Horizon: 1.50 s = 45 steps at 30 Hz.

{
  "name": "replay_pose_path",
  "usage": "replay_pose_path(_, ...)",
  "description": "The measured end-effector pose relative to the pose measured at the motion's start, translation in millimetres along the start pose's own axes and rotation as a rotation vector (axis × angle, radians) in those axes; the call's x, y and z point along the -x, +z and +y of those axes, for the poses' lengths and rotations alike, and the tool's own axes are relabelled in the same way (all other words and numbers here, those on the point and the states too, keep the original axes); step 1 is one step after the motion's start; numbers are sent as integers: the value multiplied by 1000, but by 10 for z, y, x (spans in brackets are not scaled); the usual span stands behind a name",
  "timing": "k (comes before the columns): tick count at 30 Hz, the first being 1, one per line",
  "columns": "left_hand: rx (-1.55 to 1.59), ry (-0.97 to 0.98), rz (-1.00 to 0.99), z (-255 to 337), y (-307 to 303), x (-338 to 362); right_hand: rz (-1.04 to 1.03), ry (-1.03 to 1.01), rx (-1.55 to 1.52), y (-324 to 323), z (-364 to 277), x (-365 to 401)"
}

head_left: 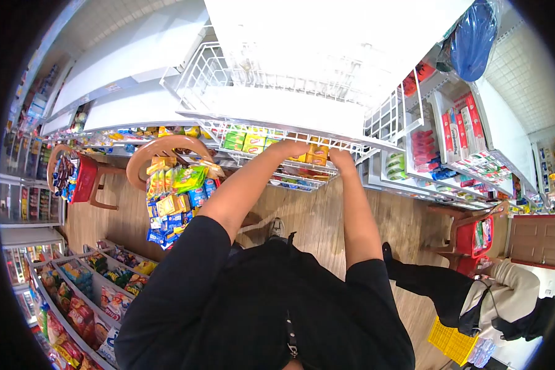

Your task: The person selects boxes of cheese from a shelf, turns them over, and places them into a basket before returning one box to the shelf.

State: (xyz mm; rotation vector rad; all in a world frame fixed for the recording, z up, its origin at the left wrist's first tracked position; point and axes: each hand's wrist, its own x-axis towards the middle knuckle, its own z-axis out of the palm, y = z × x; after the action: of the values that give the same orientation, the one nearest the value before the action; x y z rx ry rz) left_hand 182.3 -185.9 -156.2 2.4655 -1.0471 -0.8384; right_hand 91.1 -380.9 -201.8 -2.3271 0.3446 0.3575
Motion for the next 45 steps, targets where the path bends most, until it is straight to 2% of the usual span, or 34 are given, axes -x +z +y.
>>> replay_pose_path(2,14,7,21,29,-30,35,383,161,-33,221,155,-102)
replay_pose_path(3,18,12,33,26,-30,32,238,171,43,-56,-141,130)
replay_pose_path(8,36,30,82,73,-79,71,294,77,-162,-82,-315,243)
replay_pose_path(10,40,38,96,86,-85,79,291,38,-389,9,-332,179)
replay_pose_path(11,41,40,102,98,-90,84,211,163,-496,5,-301,183)
replay_pose_path(12,44,43,110,109,-97,85,181,195,-528,-24,-341,198)
replay_pose_path(18,52,56,150,135,-124,88,83,204,-582,-103,-462,305)
replay_pose_path(21,59,59,164,132,-141,93,63,265,-715,-297,-812,611)
replay_pose_path(23,62,63,174,138,-156,101,37,256,-717,-107,-478,354)
replay_pose_path(29,68,74,194,150,-169,122,-18,278,-862,70,-153,85)
replay_pose_path(37,79,81,214,118,-196,163,173,307,-819,-108,-560,428)
replay_pose_path(40,80,80,216,105,-200,197,148,248,-828,39,-287,247)
replay_pose_path(45,78,88,232,105,-204,216,109,283,-819,109,-125,97)
